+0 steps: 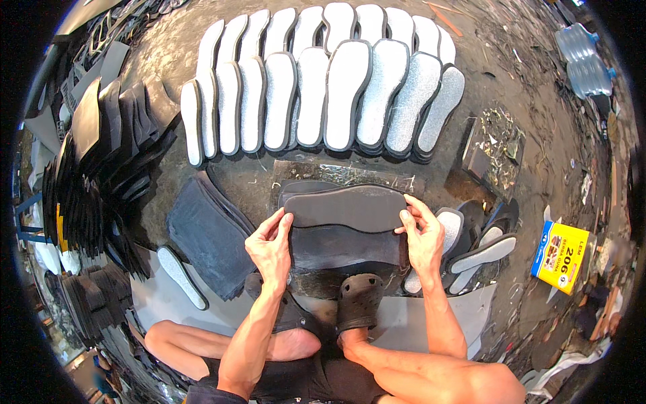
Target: The person sits on the floor and repeatedly picks up black shoe insoles, flips them over, and places them into a neat row of white insoles. The person handles the insoles one at a time, occasionally adjusting their position before stacking them.
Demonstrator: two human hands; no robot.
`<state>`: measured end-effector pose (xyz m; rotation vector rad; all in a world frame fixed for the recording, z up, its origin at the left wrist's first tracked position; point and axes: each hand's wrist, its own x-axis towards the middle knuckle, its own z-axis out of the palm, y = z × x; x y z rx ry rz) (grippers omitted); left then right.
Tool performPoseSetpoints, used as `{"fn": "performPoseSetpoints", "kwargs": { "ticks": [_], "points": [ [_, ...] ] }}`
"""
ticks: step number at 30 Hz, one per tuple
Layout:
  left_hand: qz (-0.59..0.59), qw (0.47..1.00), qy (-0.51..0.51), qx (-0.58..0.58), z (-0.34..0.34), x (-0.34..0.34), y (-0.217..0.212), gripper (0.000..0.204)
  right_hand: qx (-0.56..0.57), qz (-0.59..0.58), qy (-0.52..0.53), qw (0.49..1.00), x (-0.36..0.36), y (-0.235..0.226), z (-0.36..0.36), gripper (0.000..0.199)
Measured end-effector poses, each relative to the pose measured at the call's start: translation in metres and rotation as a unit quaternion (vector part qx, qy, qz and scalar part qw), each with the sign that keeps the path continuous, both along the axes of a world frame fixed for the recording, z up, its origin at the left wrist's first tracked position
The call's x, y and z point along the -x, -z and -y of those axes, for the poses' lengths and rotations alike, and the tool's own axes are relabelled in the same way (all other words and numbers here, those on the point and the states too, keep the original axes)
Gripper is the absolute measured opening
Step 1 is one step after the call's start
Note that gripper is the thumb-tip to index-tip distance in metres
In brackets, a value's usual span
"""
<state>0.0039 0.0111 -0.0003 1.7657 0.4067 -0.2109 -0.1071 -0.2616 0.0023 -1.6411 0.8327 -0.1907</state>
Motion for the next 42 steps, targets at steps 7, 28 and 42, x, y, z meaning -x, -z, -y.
{"fn": "performPoseSetpoints", "kwargs": {
  "ticks": [7, 28, 42],
  "points": [
    [0.013, 0.976, 0.152, -0.158, -0.015, -0.031, -0.005, 0.029, 0.163, -0.090, -0.051, 0.981, -0.015, -0.020, -0.002, 0.037],
    [0.087, 0.984, 0.132, -0.078, 0.018, -0.018, 0.010, 0.024, 0.336, -0.116, 0.090, 0.930, 0.098, -0.033, -0.005, 0.038],
    [-0.005, 0.866, 0.240, 0.438, 0.028, 0.069, -0.113, 0.078, 0.221, 0.005, 0.000, 0.975, 0.127, -0.081, -0.042, 0.040]
  ]
}}
